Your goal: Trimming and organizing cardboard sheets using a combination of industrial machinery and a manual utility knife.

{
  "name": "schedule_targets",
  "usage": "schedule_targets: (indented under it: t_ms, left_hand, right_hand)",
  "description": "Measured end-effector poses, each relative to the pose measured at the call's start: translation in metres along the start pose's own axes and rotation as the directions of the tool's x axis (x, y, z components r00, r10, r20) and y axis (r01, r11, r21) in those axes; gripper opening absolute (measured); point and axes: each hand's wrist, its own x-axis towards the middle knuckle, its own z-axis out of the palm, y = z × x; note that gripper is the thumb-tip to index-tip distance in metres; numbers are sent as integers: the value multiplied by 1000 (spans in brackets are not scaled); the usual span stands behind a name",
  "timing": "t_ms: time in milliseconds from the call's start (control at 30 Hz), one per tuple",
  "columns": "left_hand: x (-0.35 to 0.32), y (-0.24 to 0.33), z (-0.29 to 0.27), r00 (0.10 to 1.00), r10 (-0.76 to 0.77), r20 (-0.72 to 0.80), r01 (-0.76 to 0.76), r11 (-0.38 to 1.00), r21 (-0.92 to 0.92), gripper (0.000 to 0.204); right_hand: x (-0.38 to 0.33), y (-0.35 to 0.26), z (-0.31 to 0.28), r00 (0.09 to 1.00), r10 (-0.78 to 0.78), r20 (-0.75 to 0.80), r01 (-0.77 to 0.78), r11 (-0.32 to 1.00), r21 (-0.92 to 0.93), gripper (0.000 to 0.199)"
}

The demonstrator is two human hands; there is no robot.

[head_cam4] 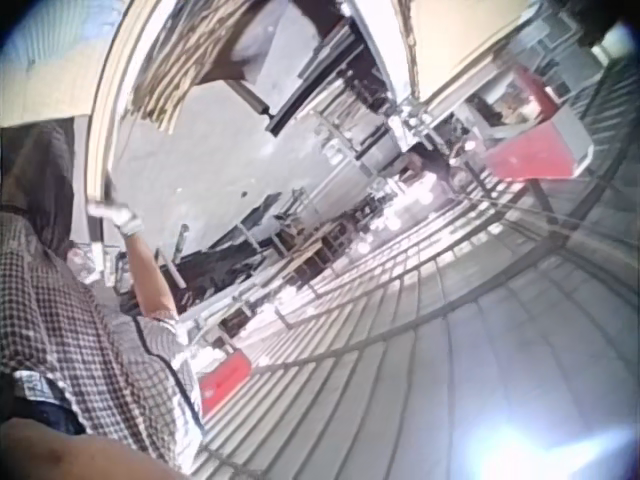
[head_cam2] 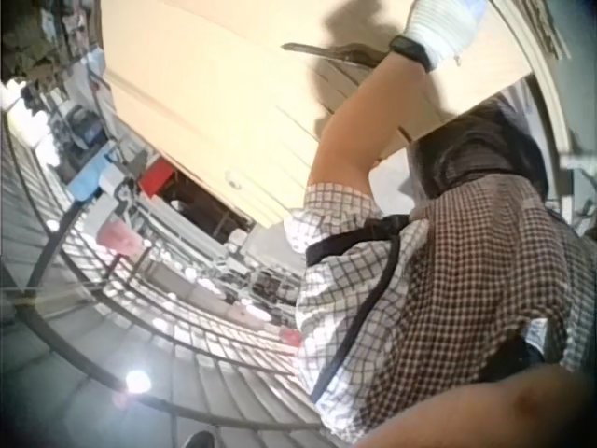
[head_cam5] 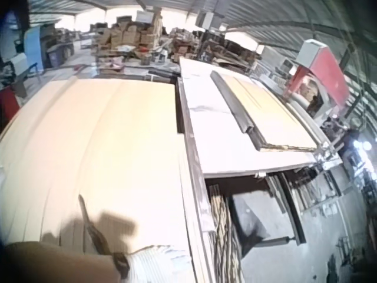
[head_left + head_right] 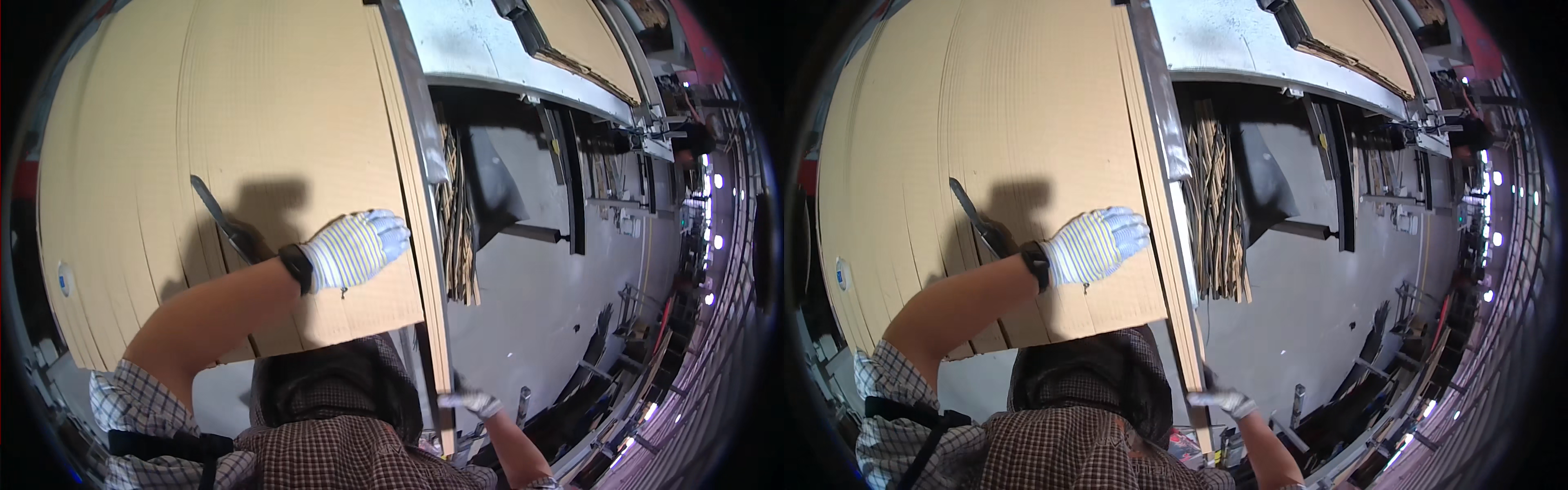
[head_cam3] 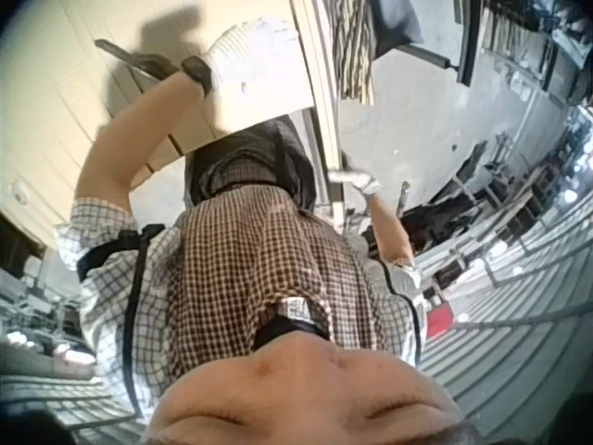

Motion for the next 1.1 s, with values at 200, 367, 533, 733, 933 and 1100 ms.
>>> schedule_targets:
  t_ms: [200, 367, 533, 733, 933, 1100]
  left_hand:
    - [3, -8, 4, 995, 72, -75, -72, 997, -3, 38]
    - [3, -8, -7, 991, 88, -105, -94, 994, -49, 42]
    - [-2, -5, -4, 989, 69, -127, -62, 996, 56, 44]
    - [-11, 3, -1, 984, -5, -179, 21, 996, 85, 39]
    - [-11, -4, -4, 989, -1, -145, 30, 980, 198, 39]
    - [-1, 0, -1, 991, -13, -131, 37, 983, 178, 42]
  right_hand:
    - [79, -29, 14, 990, -126, 55, 106, 954, 280, 92]
    - [-58, -6, -1, 920, -389, 44, 340, 850, 403, 75]
    - [-202, 165, -55, 474, -468, -746, 851, 27, 525, 39]
    - [-305, 195, -65, -33, -72, -997, 961, 271, -51, 77]
    - [-172, 348, -134, -238, 560, -793, 931, 365, -21, 63]
    - [101, 222, -148, 633, 296, -716, 742, 32, 669, 57]
